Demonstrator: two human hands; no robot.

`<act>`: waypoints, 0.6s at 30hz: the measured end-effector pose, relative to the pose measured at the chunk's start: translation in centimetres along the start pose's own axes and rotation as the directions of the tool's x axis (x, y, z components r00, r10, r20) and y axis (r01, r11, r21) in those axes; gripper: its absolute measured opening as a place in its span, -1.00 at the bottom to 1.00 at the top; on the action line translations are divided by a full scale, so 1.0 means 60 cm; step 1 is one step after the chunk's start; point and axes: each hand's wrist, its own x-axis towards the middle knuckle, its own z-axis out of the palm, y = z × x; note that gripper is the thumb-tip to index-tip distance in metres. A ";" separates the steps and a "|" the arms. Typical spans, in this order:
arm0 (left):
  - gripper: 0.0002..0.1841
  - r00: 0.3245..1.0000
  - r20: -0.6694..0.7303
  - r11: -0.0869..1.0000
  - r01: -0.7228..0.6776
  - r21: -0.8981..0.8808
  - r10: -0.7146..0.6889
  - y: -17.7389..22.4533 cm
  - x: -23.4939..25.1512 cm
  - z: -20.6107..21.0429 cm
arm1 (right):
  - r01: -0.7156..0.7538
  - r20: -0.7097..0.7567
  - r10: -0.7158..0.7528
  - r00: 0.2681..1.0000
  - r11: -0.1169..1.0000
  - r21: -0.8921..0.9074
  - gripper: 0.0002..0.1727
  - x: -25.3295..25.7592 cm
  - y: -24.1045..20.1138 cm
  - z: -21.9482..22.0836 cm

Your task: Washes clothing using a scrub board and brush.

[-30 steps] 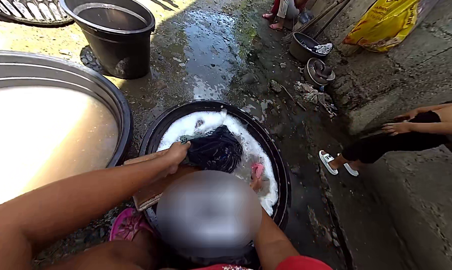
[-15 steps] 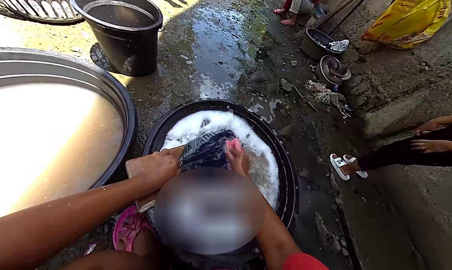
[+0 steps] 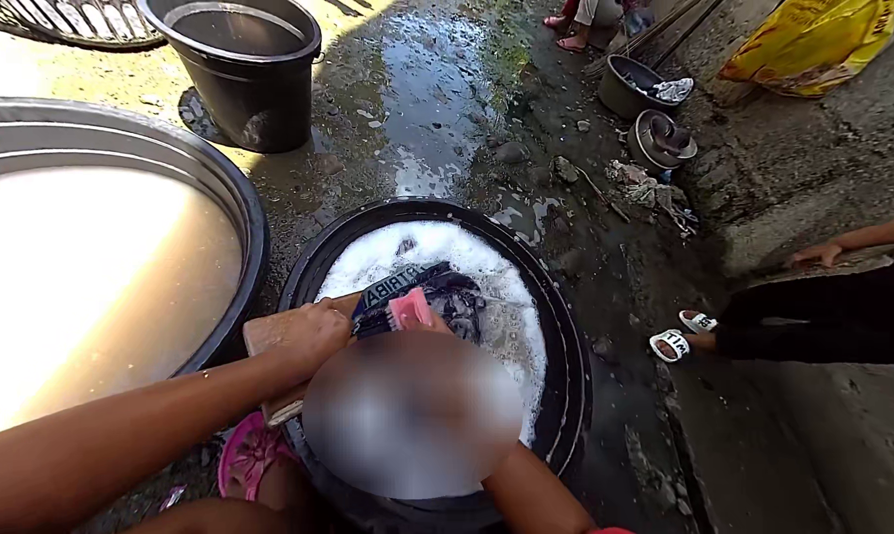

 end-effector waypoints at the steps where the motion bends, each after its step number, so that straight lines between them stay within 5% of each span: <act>1: -0.47 1.000 -0.003 1.000 -0.001 -0.009 0.001 0.000 0.000 0.000 | 0.080 0.019 -0.081 0.997 0.995 0.056 -0.63 -0.023 -0.019 0.013; 3: -0.47 1.000 -0.015 1.000 0.005 -0.012 -0.005 -0.003 -0.001 0.002 | 0.037 0.035 -0.038 0.999 0.999 0.029 -0.62 -0.019 -0.004 0.018; 5: -0.49 0.999 -0.020 0.999 0.034 -0.013 -0.034 0.002 0.000 -0.003 | -0.181 0.069 0.185 0.980 0.981 -0.065 -0.56 0.038 0.057 -0.017; 7: -0.62 0.998 -0.052 1.000 0.031 -0.004 -0.031 0.023 0.000 -0.023 | -0.236 0.046 0.235 0.971 0.971 0.030 -0.57 0.080 0.130 -0.052; 9: -0.52 0.981 -0.104 0.983 -0.154 0.096 0.163 0.052 0.012 -0.040 | -0.145 0.024 0.143 0.989 0.960 0.242 -0.62 0.091 0.166 -0.090; 12: -0.40 0.810 0.004 0.781 -0.568 0.260 0.587 0.090 0.079 -0.011 | -0.124 -0.131 0.203 0.970 0.882 0.454 -0.64 0.075 0.186 -0.144; 15: -0.54 0.762 0.198 0.684 -0.643 0.344 0.617 0.110 0.118 0.007 | -0.180 -0.360 0.292 0.886 0.933 0.312 -0.58 0.048 0.247 -0.176; 18: -0.68 0.767 0.151 0.723 -0.639 0.264 0.623 0.102 0.114 0.007 | -0.394 -0.537 0.347 0.769 0.918 0.029 -0.54 -0.002 0.300 -0.149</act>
